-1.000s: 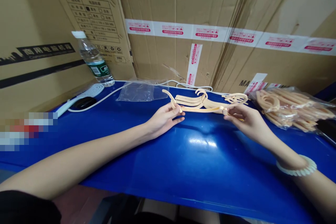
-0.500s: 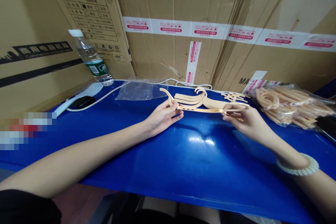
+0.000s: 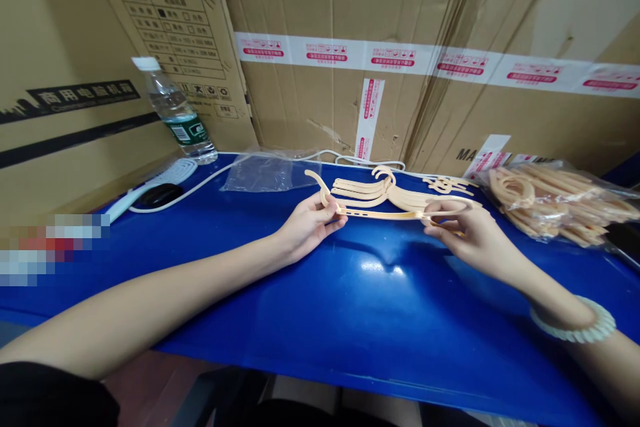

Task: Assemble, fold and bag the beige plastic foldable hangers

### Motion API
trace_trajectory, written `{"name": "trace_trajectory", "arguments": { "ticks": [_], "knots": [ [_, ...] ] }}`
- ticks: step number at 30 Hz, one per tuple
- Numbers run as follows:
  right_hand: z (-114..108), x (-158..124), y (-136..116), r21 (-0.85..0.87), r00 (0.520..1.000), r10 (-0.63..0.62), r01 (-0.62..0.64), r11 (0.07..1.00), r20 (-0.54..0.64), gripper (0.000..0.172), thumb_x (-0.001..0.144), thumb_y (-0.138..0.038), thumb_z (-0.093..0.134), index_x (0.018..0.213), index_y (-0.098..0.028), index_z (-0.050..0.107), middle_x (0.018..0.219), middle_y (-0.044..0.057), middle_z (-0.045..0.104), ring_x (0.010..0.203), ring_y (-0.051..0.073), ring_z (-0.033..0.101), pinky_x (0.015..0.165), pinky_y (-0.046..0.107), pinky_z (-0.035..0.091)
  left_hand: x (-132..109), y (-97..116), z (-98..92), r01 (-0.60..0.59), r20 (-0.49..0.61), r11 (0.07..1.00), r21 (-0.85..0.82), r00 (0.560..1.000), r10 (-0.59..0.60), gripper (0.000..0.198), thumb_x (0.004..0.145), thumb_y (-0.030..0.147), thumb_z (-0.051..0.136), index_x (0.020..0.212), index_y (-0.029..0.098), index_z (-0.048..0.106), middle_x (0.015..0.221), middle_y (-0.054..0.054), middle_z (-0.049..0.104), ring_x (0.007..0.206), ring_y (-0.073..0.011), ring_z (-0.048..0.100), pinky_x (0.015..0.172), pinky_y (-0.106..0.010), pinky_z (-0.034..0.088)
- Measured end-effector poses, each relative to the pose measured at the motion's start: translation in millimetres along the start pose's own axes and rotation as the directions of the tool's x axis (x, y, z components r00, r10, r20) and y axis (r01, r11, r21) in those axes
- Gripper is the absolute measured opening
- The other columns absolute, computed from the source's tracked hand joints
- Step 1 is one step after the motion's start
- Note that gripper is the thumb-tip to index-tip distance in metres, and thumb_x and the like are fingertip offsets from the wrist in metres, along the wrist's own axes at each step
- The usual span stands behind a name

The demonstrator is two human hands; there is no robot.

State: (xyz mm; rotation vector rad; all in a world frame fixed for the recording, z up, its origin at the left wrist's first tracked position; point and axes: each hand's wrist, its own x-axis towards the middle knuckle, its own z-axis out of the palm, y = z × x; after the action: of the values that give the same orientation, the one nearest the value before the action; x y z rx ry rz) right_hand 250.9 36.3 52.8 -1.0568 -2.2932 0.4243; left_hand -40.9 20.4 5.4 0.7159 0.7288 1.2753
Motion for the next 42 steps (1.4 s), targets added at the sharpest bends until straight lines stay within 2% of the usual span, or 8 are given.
{"name": "trace_trajectory", "arguments": {
  "ticks": [13, 22, 25, 27, 29, 32, 35, 42],
  "knots": [
    [5.1, -5.1, -15.7, 0.206, 0.993, 0.079, -0.096, 0.974, 0.092, 0.017, 0.09, -0.037, 0.061, 0.085, -0.022, 0.057, 0.077, 0.004, 0.063, 0.064, 0.019, 0.065, 0.049, 0.028, 0.055, -2.6, -3.6, 0.6, -0.167, -0.114, 0.979, 0.114, 0.977, 0.18, 0.02, 0.077, 0.009, 0.078, 0.073, 0.015, 0.059, 0.069, 0.002, 0.064, 0.06, -0.0095, 0.061, 0.069, -0.028, 0.055],
    [0.4, -1.2, -15.4, 0.309, 0.987, 0.154, -0.134, 0.942, -0.042, 0.029, 0.086, -0.049, 0.07, 0.087, -0.021, 0.061, 0.079, 0.004, 0.065, 0.062, 0.016, 0.062, 0.053, 0.029, 0.058, -10.4, -1.5, 6.5, -0.119, -0.189, 0.99, 0.08, 0.973, 0.132, 0.013, 0.083, 0.013, 0.075, 0.078, 0.013, 0.063, 0.089, -0.005, 0.073, 0.08, -0.0144, 0.075, 0.072, -0.02, 0.058],
    [-5.3, 1.0, -12.1, 0.293, 0.979, 0.178, -0.143, 0.945, -0.096, 0.033, 0.081, -0.051, 0.074, 0.09, -0.021, 0.064, 0.081, 0.005, 0.067, 0.063, 0.017, 0.064, 0.055, 0.03, 0.058, -32.1, -7.7, 15.3, -0.021, -0.051, 0.964, 0.266, 0.998, 0.035, 0.016, 0.087, 0.027, 0.073, 0.098, 0.016, 0.066, 0.106, -0.011, 0.075, 0.075, -0.0185, 0.076, 0.063, -0.025, 0.059],
    [-8.3, 1.2, -9.2, 0.249, 0.978, 0.183, -0.153, 0.956, -0.101, 0.033, 0.08, -0.051, 0.075, 0.091, -0.021, 0.066, 0.082, 0.006, 0.069, 0.068, 0.019, 0.066, 0.057, 0.03, 0.058, -50.4, -13.2, 20.4, -0.161, 0.27, 0.845, 0.511, 0.963, 0.02, 0.03, 0.086, 0.026, 0.072, 0.115, 0.021, 0.066, 0.11, -0.013, 0.075, 0.075, -0.0223, 0.076, 0.064, -0.033, 0.061],
    [-8.5, 0.5, -6.9, 0.183, 0.984, 0.167, -0.154, 0.971, -0.055, 0.031, 0.082, -0.049, 0.073, 0.091, -0.021, 0.068, 0.086, 0.007, 0.072, 0.076, 0.022, 0.069, 0.062, 0.031, 0.058, -66.1, -17.0, 23.8, -0.513, 0.608, 0.592, 0.622, 0.792, 0.048, 0.031, 0.086, 0.023, 0.07, 0.117, 0.024, 0.07, 0.121, -0.013, 0.073, 0.109, -0.0294, 0.071, 0.095, -0.043, 0.056],
    [-3.3, -1.3, -5.4, 0.107, 0.986, 0.139, -0.149, 0.983, 0.095, 0.023, 0.085, -0.042, 0.067, 0.091, -0.02, 0.07, 0.087, 0.007, 0.074, 0.077, 0.022, 0.07, 0.065, 0.032, 0.057, -76.7, -17.3, 24.9, -0.78, 0.805, 0.261, 0.569, 0.593, 0.018, 0.035, 0.088, 0.026, 0.068, 0.123, 0.022, 0.069, 0.133, -0.014, 0.067, 0.134, -0.0352, 0.055, 0.118, -0.053, 0.035],
    [4.3, -3.3, -6.1, 0.054, 0.966, 0.145, -0.16, 0.986, 0.214, 0.016, 0.085, -0.034, 0.065, 0.088, -0.019, 0.07, 0.079, 0.005, 0.075, 0.07, 0.02, 0.07, 0.063, 0.031, 0.055, -74.6, -15.5, 22.7, -0.779, 0.782, 0.107, 0.618, 0.623, 0.026, 0.044, 0.091, 0.033, 0.066, 0.133, 0.02, 0.063, 0.143, -0.017, 0.06, 0.14, -0.0368, 0.047, 0.12, -0.056, 0.028],
    [12.2, -5.9, -9.9, -0.181, 0.959, 0.109, -0.062, 0.981, 0.263, 0.014, 0.085, -0.024, 0.061, 0.08, -0.019, 0.073, 0.067, 0.003, 0.067, 0.056, 0.016, 0.055, 0.054, 0.028, 0.042, -69.7, -21.4, 17.3, -0.712, 0.712, 0.023, 0.702, 0.702, 0.011, 0.057, 0.091, 0.043, 0.066, 0.141, 0.02, 0.056, 0.148, -0.019, 0.054, 0.141, -0.0396, 0.045, 0.118, -0.057, 0.029]
  ]
}}
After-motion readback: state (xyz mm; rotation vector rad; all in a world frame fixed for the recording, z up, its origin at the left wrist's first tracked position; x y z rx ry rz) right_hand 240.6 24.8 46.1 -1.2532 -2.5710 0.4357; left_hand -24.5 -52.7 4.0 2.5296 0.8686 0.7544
